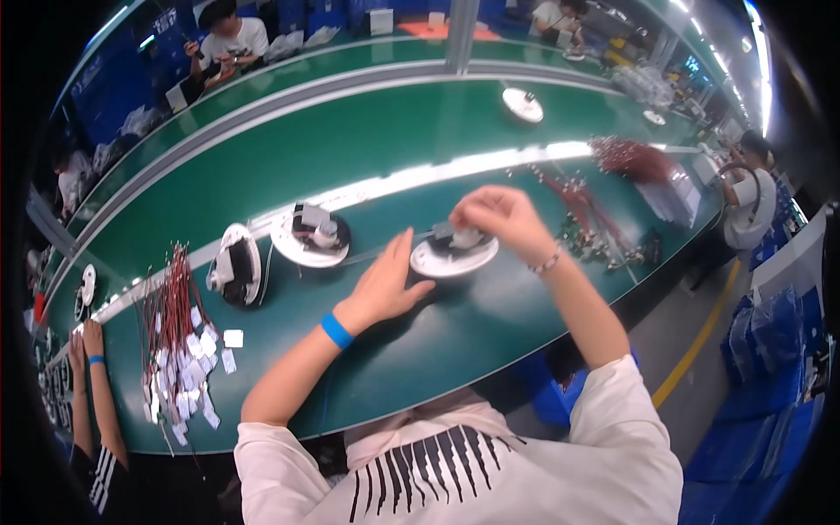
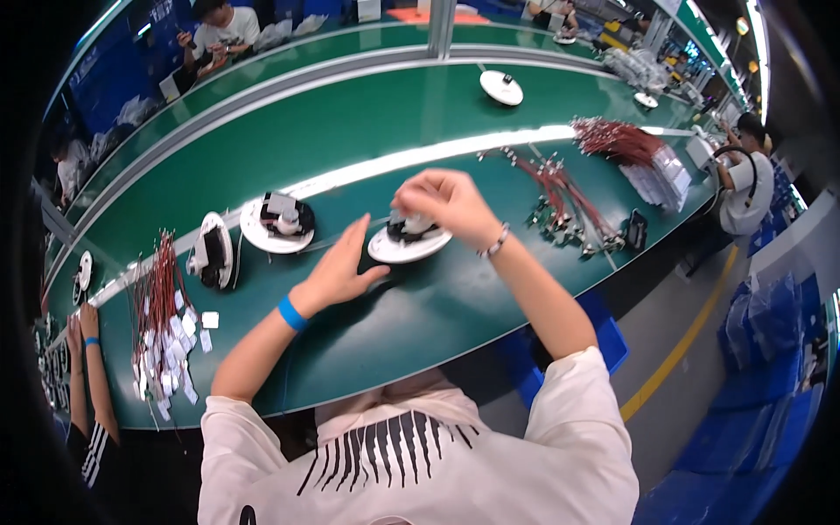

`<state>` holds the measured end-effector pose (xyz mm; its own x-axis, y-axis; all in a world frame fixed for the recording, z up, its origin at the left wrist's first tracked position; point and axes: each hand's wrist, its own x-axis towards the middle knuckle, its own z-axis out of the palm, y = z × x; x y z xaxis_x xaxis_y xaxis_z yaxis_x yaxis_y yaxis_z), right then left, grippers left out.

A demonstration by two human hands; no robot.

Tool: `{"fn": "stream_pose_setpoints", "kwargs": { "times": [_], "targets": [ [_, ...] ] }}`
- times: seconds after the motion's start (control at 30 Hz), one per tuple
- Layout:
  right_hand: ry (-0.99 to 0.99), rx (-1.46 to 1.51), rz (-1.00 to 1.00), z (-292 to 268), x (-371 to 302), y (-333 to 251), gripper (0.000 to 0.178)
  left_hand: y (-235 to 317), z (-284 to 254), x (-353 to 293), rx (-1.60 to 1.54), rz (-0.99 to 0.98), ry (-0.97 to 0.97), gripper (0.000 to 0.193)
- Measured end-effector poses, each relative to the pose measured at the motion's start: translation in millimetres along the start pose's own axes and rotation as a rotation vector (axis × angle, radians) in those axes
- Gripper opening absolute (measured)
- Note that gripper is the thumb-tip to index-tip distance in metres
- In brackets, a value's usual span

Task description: Manual assembly of electronic parts into plastic housings on a factory production line.

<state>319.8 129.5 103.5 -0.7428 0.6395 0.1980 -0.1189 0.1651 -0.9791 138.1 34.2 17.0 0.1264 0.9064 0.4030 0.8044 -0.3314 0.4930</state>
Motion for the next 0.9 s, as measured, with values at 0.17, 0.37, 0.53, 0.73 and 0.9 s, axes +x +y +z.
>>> {"fn": "stream_pose_setpoints", "kwargs": {
  "times": [0.17, 0.37, 0.53, 0.73, 0.9],
  "targets": [
    [-0.367, -0.115, -0.154, 1.9, -15.4, -16.5, 0.056, -9.8, -5.4, 8.9, -0.017, 0.034, -0.087, 0.052],
    [-0.595, -0.170, -0.241, 21.4, -12.6, -46.3, 0.096, 19.6, -59.8, 8.7, 0.368, 0.007, -0.185, 0.035],
    [-0.581, 0.155, -0.287, 36.3, 4.4, -30.9, 0.074, 59.1, -104.0, 13.6, 0.521, 0.017, -0.084, 0.028],
    [-0.103, -0.384, -0.394, 70.4, 7.3, -18.6, 0.039, 91.2, -121.8, 10.3, 0.603, -0.003, 0.084, 0.010],
    [-0.055, -0.007, -0.355, 85.3, 11.6, -16.5, 0.040, 81.0, -127.7, 16.0, 0.438, 0.360, 0.302, 0.017]
  ]
}}
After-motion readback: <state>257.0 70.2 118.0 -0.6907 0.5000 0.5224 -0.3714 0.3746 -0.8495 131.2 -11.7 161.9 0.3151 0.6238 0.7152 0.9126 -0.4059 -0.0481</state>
